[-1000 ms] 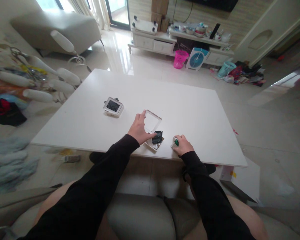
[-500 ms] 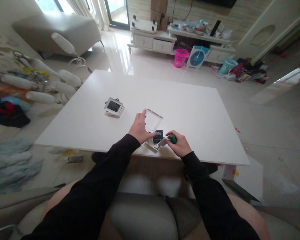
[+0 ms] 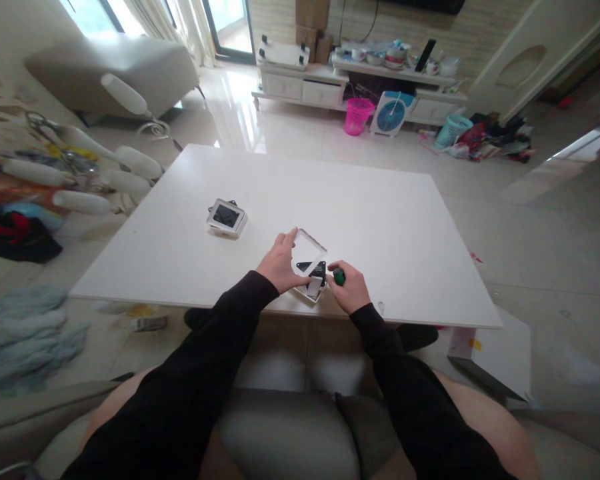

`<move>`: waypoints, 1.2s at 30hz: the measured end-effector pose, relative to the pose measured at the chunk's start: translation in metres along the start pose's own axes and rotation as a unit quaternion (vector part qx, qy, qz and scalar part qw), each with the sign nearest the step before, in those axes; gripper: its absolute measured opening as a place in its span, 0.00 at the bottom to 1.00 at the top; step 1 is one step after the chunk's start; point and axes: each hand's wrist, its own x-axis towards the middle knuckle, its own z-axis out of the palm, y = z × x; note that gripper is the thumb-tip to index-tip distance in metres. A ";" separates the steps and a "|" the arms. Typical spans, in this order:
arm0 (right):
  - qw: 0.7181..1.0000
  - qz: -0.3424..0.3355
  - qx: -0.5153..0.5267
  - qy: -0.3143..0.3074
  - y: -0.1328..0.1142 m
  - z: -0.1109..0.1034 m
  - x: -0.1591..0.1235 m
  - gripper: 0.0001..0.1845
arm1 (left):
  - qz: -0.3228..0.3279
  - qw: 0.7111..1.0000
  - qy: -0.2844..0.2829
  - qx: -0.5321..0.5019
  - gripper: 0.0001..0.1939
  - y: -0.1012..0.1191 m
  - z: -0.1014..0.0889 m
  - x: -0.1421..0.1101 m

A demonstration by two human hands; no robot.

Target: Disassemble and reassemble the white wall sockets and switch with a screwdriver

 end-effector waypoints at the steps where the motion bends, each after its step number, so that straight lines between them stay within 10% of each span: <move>1: 0.999 0.027 0.034 0.015 -0.001 -0.002 0.001 0.08 | 0.017 1.000 -0.020 0.003 0.61 0.001 -0.001 -0.001; 8: 0.958 0.130 0.256 -0.018 -0.008 -0.016 0.003 0.23 | 0.098 0.988 -0.101 0.057 0.53 0.012 0.006 -0.007; 20: 1.000 -0.010 -0.020 -0.017 -0.002 -0.022 0.000 0.05 | 0.052 0.979 -0.177 0.083 0.42 0.005 0.008 -0.007; 36: 0.999 0.012 -0.049 0.017 0.018 -0.002 0.001 0.09 | -0.123 0.919 -0.306 0.216 0.30 0.002 0.002 -0.008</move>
